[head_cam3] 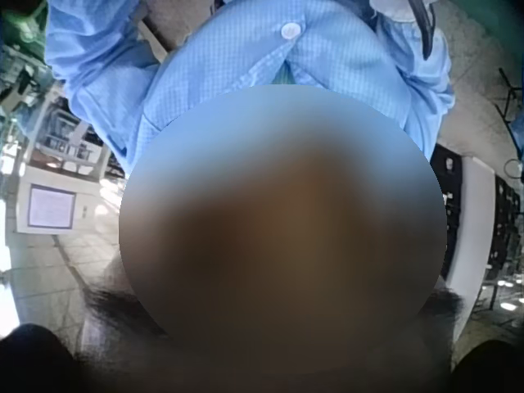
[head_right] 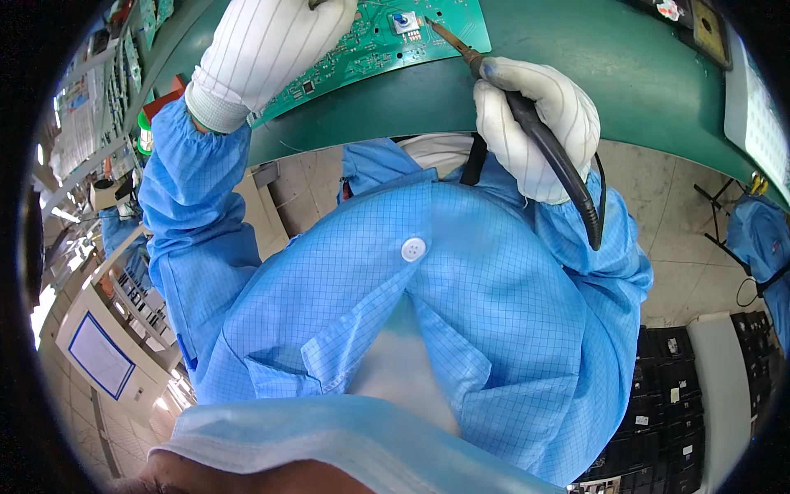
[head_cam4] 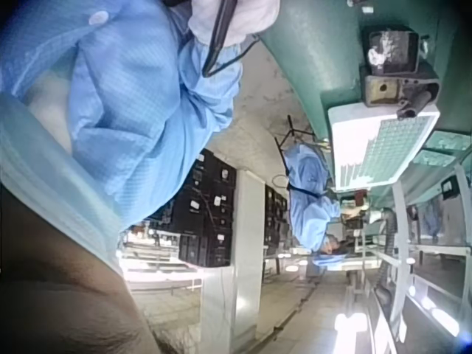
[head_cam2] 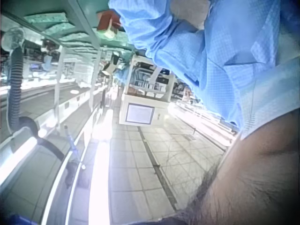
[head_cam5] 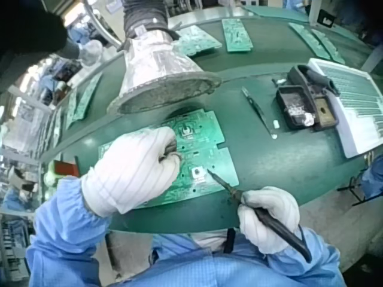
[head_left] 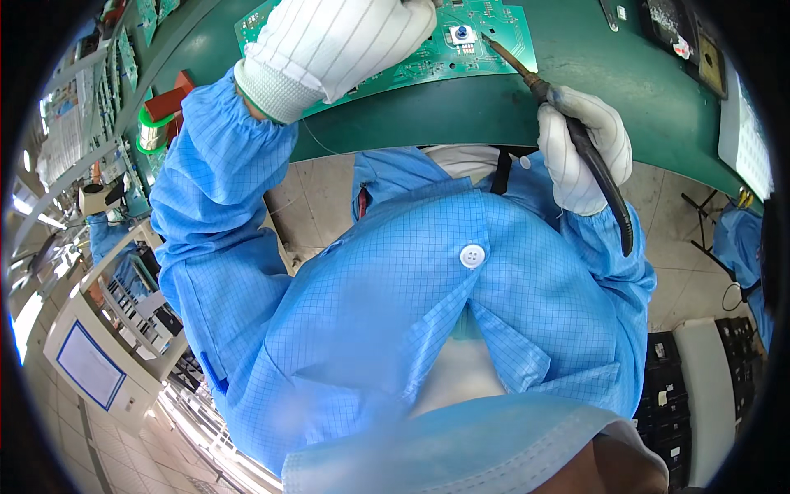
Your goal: Soldering components onto printed circuit boards at a manual assembly station.
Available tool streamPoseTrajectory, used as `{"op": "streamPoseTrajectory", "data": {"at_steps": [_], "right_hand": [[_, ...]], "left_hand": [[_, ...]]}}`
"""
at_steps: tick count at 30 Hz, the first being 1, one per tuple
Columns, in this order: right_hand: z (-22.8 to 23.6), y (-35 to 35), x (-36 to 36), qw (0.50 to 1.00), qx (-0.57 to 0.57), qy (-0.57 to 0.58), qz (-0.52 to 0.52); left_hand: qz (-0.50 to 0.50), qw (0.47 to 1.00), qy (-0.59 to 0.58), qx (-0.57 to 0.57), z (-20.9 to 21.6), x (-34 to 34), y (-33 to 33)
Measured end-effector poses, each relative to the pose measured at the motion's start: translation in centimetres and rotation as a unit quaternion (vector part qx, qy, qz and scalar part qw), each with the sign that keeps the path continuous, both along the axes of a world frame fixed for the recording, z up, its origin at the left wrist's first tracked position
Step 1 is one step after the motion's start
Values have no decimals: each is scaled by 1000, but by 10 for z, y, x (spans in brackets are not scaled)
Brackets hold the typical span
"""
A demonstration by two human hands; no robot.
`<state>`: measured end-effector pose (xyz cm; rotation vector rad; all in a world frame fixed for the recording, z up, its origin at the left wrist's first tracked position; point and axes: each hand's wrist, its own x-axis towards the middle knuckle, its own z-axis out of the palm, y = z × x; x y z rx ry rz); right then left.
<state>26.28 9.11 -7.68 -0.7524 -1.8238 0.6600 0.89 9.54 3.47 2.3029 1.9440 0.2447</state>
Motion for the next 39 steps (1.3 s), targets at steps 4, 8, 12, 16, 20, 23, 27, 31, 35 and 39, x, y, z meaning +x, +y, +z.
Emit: {"op": "streamPoseTrajectory", "data": {"at_steps": [4,8,12,16,20,23,27,31,35,39], "right_hand": [[3,3,-2,998,54,-32,-5],[2,3,-5,999,34,-26,-2],[0,3,-5,1000,5,-19,10],[-1,3,-7,1000,-17,-10,24],[0,5,-6,999,10,-19,24],[0,6,-5,999,20,-20,29],[0,6,-6,999,10,-17,33],[-2,5,-7,999,5,-12,32],[-1,5,-7,999,12,-15,35],[0,4,-6,999,-1,-20,39]], "left_hand": [[-117,989,19,86,-8,-5,9],[-215,957,56,185,-19,-10,15],[-213,960,41,178,-21,-8,17],[-191,971,51,133,-16,-4,17],[-219,963,39,154,-18,-3,21],[-244,952,39,184,-21,-1,24],[-204,971,50,113,-20,1,24],[-205,971,44,116,-23,2,24],[-245,954,33,168,-28,0,27],[-242,959,47,141,-29,0,27]]}}
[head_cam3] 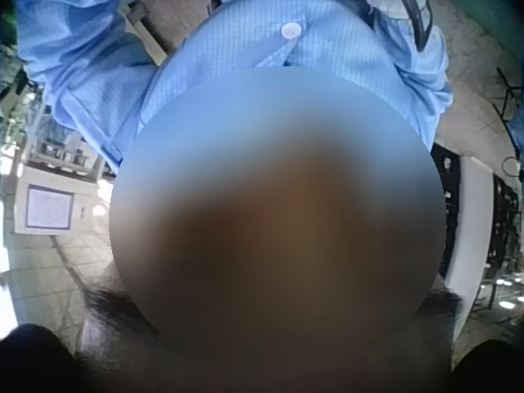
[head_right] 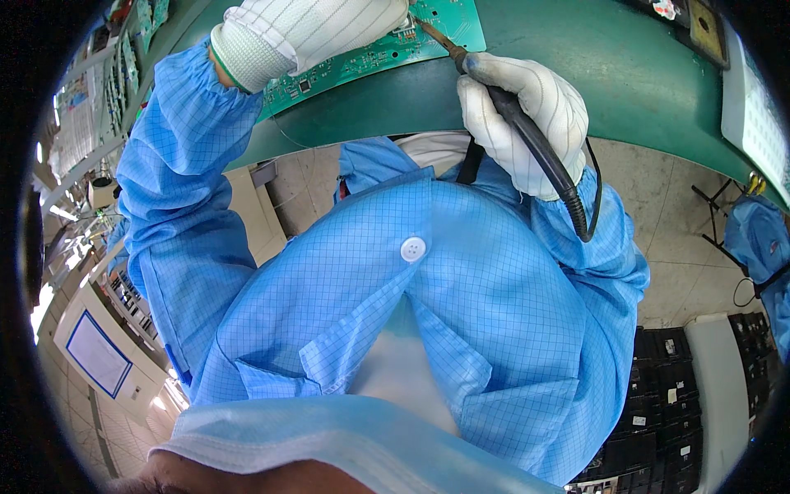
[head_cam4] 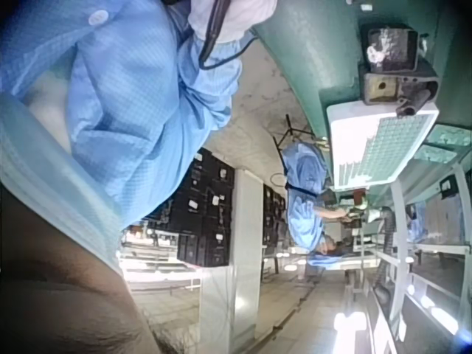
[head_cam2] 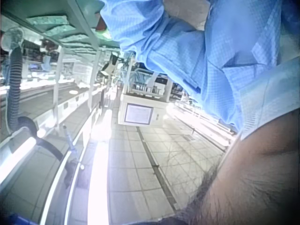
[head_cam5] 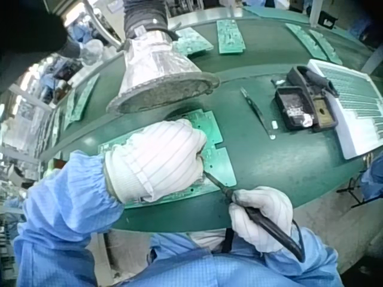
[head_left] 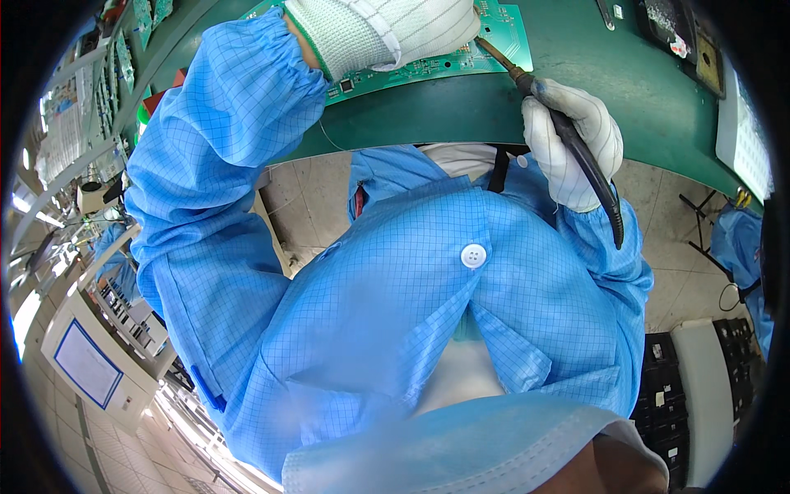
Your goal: Soldering components onto printed circuit boards at a manual assembly station.
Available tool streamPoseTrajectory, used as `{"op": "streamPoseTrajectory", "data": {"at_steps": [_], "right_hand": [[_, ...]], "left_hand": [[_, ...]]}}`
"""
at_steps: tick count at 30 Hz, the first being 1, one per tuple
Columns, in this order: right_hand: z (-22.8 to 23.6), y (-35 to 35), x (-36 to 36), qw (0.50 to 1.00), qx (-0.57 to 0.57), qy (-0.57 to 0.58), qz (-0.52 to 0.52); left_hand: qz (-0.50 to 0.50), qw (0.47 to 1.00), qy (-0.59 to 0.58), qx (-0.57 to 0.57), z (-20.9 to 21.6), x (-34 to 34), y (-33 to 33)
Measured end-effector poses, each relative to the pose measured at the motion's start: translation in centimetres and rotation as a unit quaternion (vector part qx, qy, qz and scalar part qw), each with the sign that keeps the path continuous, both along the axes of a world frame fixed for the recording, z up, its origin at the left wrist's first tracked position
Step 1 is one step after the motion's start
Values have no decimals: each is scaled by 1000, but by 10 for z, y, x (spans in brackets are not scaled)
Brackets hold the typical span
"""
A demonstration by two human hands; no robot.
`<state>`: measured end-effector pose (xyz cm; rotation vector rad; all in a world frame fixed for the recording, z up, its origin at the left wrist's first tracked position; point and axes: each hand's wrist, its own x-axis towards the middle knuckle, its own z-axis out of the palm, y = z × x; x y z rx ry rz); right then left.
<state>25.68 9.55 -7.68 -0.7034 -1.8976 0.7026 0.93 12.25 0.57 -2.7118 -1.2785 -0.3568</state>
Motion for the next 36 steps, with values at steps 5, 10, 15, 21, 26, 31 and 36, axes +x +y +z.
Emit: {"op": "streamPoseTrajectory", "data": {"at_steps": [5,10,15,21,26,31,36], "right_hand": [[1,1,0,1000,5,2,0],[0,3,-1,999,38,0,-6],[0,2,-1,1000,25,3,-4],[0,3,0,1000,12,6,14],[-1,0,2,999,32,1,-12],[-6,-5,1,999,17,16,-47],[1,-7,0,995,54,-35,-70]], "left_hand": [[-23,997,68,24,9,-3,-9],[-6,997,82,12,7,-16,-21],[238,949,-55,-200,-13,-14,-27],[223,957,32,-180,-20,-14,-25],[199,964,8,-178,-21,-15,-24],[206,972,-8,-112,-27,-11,-34],[124,992,0,11,-25,-23,-47]]}}
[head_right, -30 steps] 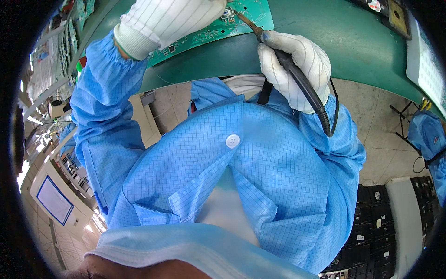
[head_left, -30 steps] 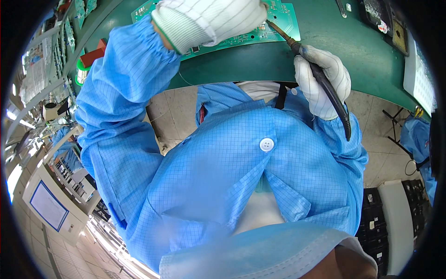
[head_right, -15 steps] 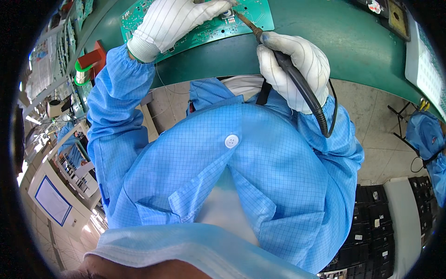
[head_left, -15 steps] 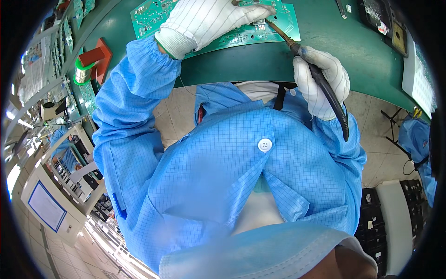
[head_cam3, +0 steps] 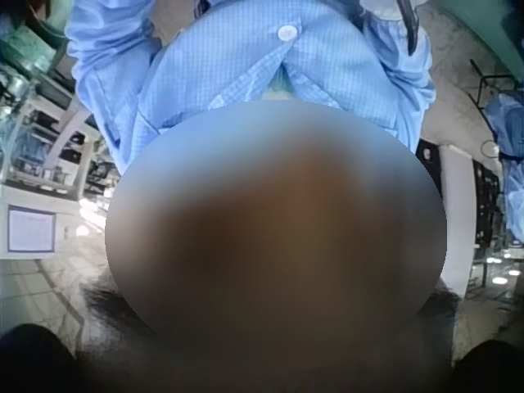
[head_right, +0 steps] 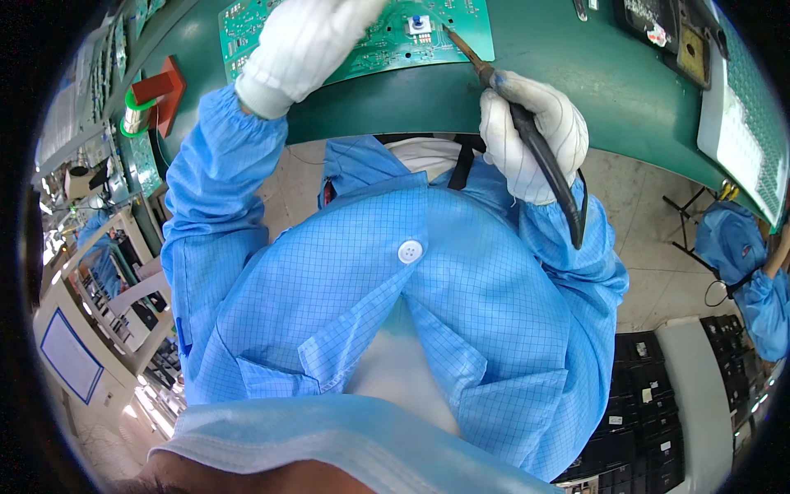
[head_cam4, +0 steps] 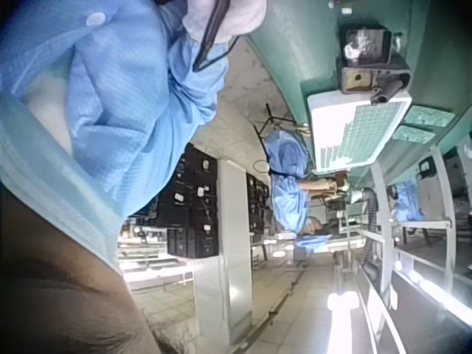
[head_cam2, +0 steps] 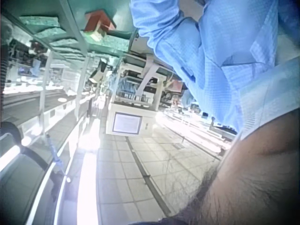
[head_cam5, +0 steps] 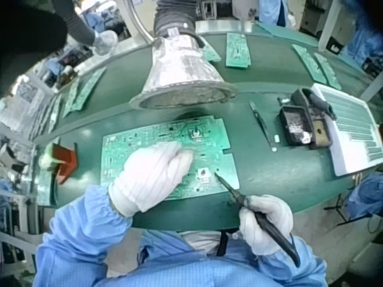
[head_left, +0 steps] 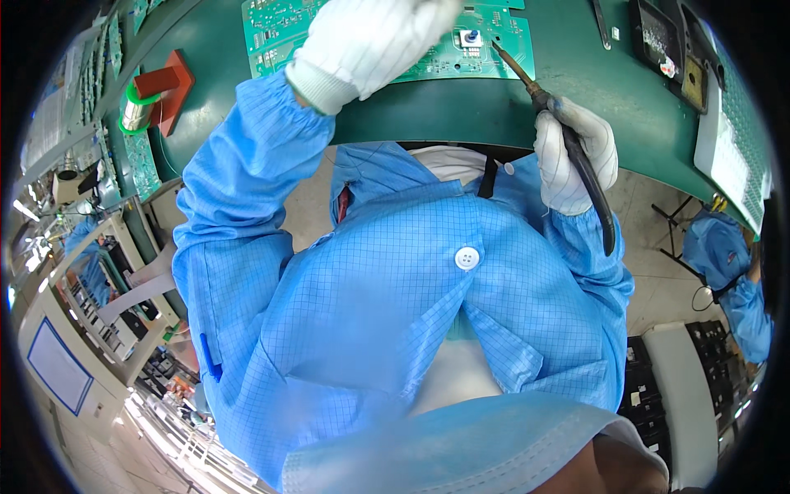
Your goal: Soldering components onto printed circuit boards at a manual assembly station.
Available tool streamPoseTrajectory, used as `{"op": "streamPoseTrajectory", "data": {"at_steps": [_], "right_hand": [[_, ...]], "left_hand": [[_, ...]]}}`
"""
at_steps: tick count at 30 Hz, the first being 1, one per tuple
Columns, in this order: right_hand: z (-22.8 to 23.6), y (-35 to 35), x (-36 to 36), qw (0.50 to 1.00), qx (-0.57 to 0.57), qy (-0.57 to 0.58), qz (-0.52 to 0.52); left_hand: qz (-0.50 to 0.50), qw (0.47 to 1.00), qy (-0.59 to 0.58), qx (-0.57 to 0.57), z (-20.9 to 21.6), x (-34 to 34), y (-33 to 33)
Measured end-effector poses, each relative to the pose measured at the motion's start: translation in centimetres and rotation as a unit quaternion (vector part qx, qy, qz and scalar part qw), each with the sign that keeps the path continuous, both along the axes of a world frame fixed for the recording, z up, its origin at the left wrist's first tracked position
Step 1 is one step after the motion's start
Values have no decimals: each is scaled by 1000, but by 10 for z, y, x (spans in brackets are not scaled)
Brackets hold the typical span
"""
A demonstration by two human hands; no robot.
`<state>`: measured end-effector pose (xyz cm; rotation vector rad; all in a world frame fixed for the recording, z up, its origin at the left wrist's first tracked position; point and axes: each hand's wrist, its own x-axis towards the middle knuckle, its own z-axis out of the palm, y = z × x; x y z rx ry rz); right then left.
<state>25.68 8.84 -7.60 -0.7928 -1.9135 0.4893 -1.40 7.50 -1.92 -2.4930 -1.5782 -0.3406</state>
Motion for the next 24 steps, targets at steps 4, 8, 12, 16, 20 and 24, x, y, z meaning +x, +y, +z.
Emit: {"op": "streamPoseTrajectory", "data": {"at_steps": [4,8,12,16,20,24], "right_hand": [[20,-8,-10,998,67,-9,15],[37,-13,-28,990,114,-72,43],[35,-8,-42,978,157,-108,82],[27,-3,-45,966,194,-138,98],[20,-2,-47,962,206,-150,102],[19,0,-47,958,202,-171,111]], "left_hand": [[33,993,-108,24,5,-5,-18],[149,970,-192,-4,-4,11,-29],[132,976,-167,41,-13,11,-27],[153,975,-163,19,-19,10,-24],[141,976,-163,43,-24,10,-24],[135,975,-160,69,-28,10,-24]]}}
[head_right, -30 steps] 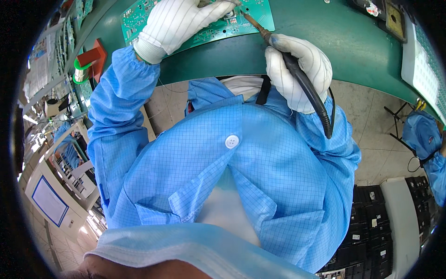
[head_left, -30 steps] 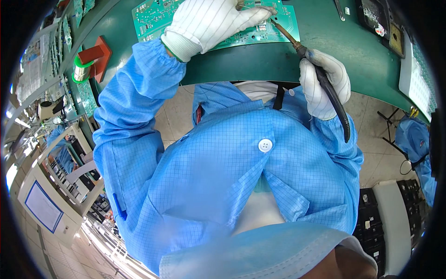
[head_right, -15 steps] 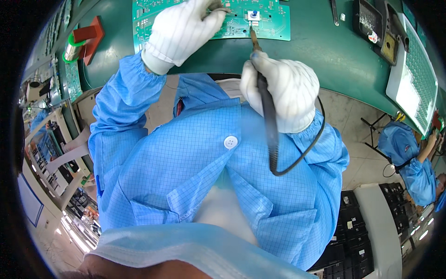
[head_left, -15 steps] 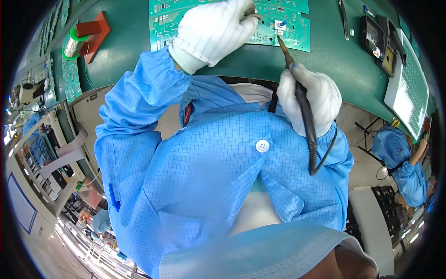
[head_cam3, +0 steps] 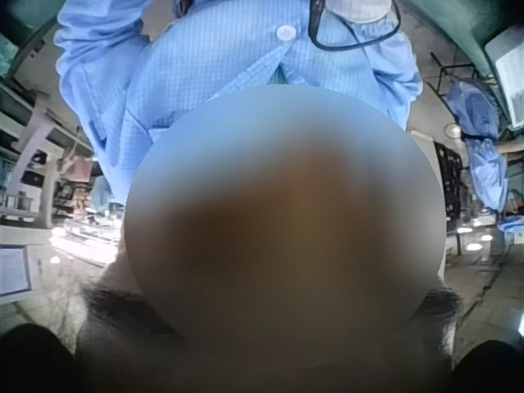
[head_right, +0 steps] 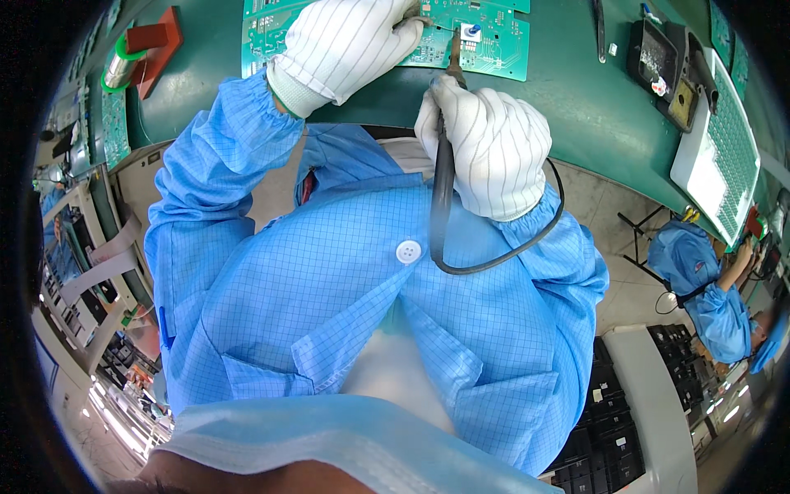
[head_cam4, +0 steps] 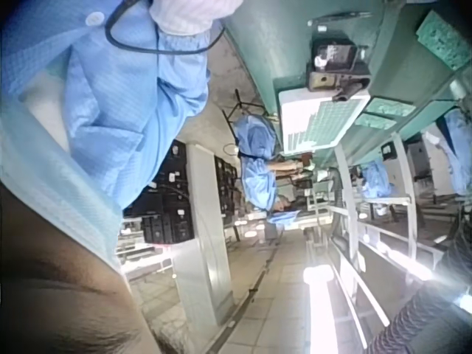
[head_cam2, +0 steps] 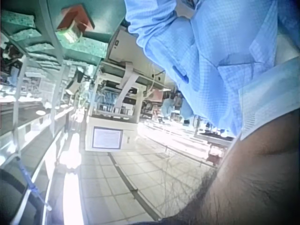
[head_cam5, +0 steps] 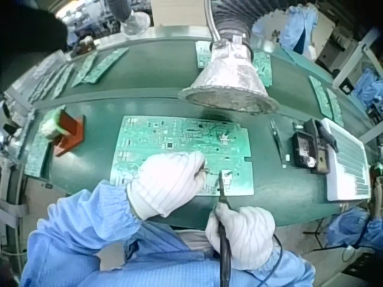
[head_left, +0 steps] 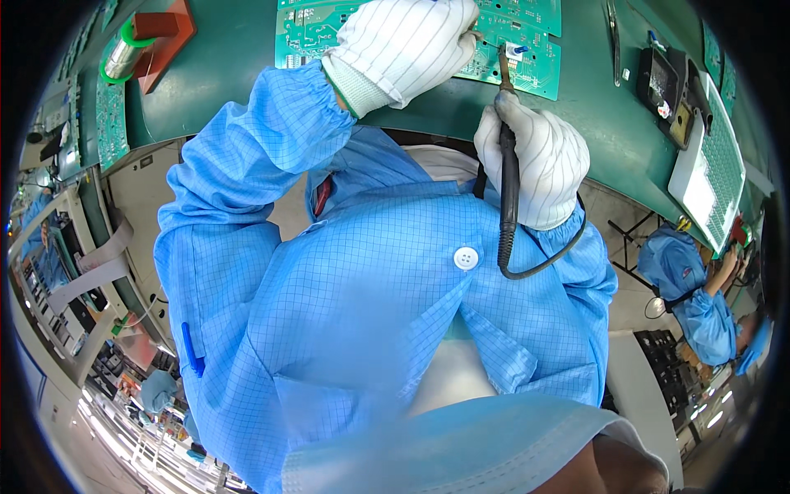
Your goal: Soldering components onto printed circuit boards at a manual assembly station.
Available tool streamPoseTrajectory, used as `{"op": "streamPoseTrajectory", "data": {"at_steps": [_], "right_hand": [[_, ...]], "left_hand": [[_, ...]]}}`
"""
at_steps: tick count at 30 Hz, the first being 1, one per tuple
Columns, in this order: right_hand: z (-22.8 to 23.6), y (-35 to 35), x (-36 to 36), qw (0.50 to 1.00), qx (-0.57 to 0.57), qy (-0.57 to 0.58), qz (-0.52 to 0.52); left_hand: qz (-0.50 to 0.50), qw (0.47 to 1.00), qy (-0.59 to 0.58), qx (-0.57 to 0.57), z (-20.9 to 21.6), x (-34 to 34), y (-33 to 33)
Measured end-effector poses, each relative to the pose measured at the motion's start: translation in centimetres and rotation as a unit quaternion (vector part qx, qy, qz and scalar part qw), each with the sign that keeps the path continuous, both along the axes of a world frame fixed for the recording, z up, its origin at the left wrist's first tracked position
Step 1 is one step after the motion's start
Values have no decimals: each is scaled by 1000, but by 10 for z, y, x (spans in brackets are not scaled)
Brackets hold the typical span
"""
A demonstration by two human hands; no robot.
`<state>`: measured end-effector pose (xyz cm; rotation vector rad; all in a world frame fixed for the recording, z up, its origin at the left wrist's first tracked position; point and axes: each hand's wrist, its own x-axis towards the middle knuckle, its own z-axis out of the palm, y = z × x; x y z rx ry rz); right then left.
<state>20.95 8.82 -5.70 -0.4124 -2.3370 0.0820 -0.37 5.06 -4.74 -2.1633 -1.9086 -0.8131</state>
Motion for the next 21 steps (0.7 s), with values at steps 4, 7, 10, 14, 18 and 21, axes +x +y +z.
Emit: {"op": "streamPoseTrajectory", "data": {"at_steps": [4,7,10,14,18,21], "right_hand": [[1,0,-1,1000,6,9,-7],[1,-2,-2,1000,6,10,-10],[1,-4,-3,1000,4,22,-21],[-3,-2,-2,1000,11,26,0],[-5,-1,-2,999,20,33,-5],[-3,-2,-2,1000,19,24,-7]], "left_hand": [[-12,1000,22,16,-1,1,-2],[-23,998,42,37,-2,2,-2],[-36,997,54,41,-3,1,-2],[-42,998,37,20,-4,-1,-4],[-57,998,33,22,-3,-2,-5],[-53,998,36,-1,-3,-2,-6]]}}
